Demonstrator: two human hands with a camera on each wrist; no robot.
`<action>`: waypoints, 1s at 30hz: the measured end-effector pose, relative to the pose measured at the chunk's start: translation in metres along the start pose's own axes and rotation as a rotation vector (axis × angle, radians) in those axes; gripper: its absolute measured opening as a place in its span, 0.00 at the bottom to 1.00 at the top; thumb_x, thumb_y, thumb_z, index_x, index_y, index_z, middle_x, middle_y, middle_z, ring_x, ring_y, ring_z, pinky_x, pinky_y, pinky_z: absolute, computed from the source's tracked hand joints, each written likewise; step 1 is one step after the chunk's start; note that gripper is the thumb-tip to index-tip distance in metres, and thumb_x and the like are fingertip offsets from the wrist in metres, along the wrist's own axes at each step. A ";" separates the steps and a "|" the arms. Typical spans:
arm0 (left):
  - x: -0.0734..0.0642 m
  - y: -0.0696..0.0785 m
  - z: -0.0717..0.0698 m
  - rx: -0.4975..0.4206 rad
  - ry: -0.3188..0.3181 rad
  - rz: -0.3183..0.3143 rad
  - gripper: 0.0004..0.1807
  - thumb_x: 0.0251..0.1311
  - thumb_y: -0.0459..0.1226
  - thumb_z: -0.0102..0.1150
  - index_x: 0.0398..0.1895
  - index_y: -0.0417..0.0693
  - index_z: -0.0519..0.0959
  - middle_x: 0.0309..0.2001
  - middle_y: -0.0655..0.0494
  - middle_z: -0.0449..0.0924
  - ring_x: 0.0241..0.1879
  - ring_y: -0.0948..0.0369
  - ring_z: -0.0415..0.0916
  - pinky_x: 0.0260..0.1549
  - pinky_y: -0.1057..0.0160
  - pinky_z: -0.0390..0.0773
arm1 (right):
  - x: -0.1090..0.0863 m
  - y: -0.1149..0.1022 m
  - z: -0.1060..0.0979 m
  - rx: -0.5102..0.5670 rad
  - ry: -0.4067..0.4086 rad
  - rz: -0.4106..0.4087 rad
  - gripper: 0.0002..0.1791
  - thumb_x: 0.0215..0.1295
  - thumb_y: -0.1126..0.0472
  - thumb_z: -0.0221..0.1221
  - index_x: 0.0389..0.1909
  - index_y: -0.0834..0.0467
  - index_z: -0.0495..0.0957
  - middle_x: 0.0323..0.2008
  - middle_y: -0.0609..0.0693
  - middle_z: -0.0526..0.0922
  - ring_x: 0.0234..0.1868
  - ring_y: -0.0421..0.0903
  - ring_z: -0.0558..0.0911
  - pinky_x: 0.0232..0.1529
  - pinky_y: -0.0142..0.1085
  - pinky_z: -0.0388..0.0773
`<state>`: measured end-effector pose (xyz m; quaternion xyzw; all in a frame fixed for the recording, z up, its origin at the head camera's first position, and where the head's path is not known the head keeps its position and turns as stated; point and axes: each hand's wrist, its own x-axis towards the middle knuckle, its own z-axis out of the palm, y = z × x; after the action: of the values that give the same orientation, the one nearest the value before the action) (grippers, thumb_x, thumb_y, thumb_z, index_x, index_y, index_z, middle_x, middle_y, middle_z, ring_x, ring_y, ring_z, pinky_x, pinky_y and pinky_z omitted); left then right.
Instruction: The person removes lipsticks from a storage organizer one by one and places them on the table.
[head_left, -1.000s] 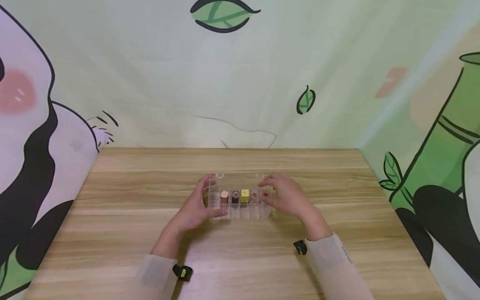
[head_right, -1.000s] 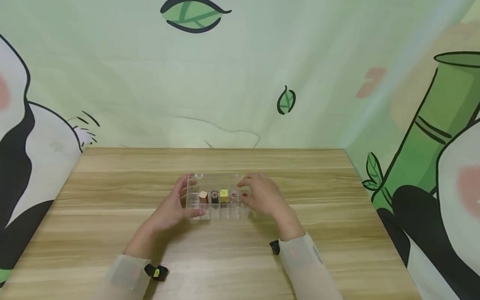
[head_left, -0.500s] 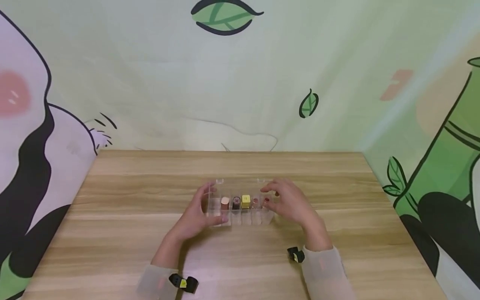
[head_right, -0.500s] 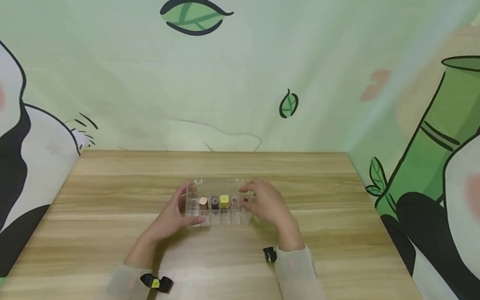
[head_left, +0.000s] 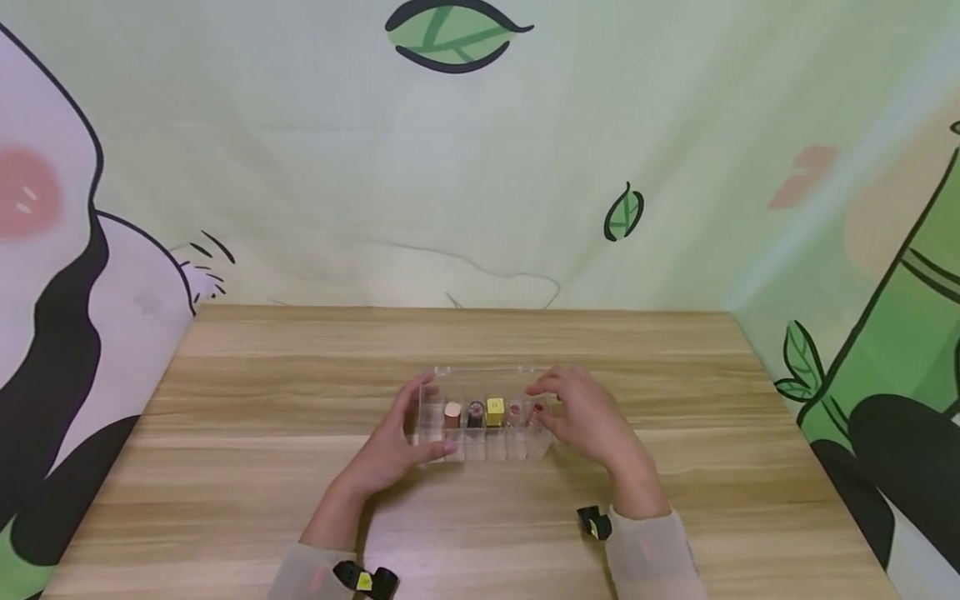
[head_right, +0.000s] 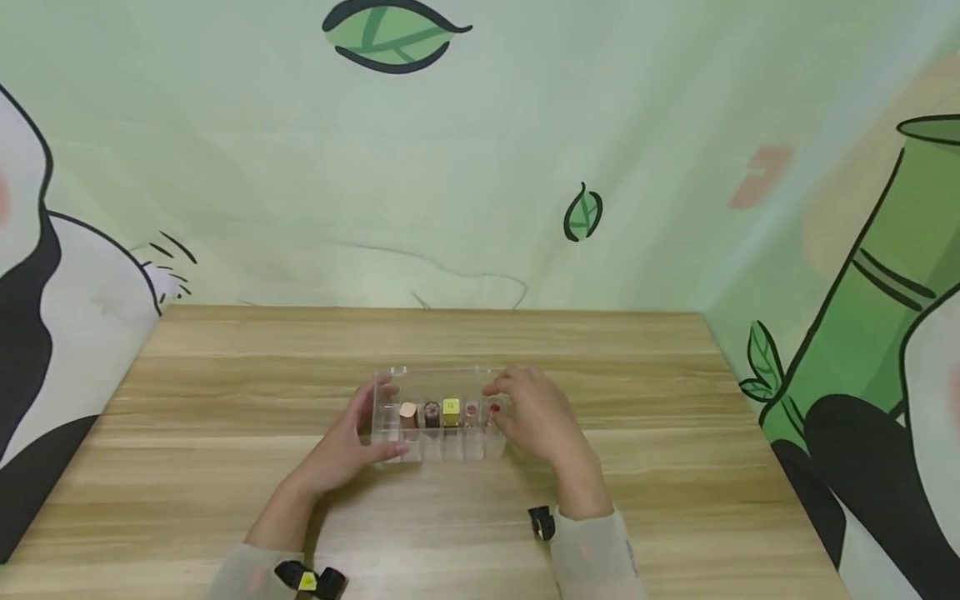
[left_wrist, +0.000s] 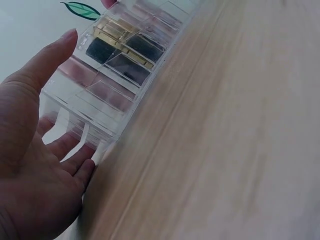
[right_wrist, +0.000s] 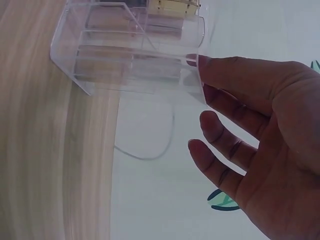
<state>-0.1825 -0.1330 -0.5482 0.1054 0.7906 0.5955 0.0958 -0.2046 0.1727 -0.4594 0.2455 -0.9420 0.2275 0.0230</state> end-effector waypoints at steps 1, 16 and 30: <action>-0.001 0.000 0.001 0.005 -0.002 -0.005 0.61 0.54 0.47 0.84 0.85 0.75 0.51 0.80 0.53 0.62 0.83 0.44 0.50 0.79 0.35 0.46 | 0.000 0.000 0.000 -0.005 0.001 -0.003 0.14 0.62 0.66 0.75 0.49 0.58 0.89 0.50 0.52 0.88 0.54 0.55 0.82 0.58 0.53 0.80; -0.004 0.009 0.004 0.003 -0.044 -0.029 0.64 0.66 0.48 0.75 0.85 0.86 0.32 0.86 0.47 0.46 0.85 0.40 0.39 0.79 0.33 0.39 | 0.002 0.000 0.000 -0.019 -0.013 -0.023 0.12 0.64 0.65 0.74 0.48 0.57 0.90 0.47 0.49 0.89 0.54 0.54 0.83 0.59 0.52 0.80; -0.003 0.008 0.006 -0.004 -0.041 -0.042 0.64 0.65 0.48 0.76 0.85 0.87 0.33 0.86 0.49 0.48 0.85 0.41 0.38 0.79 0.32 0.38 | 0.000 -0.001 -0.004 0.005 0.000 0.006 0.13 0.65 0.63 0.74 0.49 0.57 0.90 0.51 0.52 0.88 0.58 0.55 0.82 0.62 0.54 0.79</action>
<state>-0.1773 -0.1261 -0.5416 0.1008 0.7894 0.5925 0.1246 -0.2045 0.1739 -0.4557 0.2428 -0.9422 0.2298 0.0215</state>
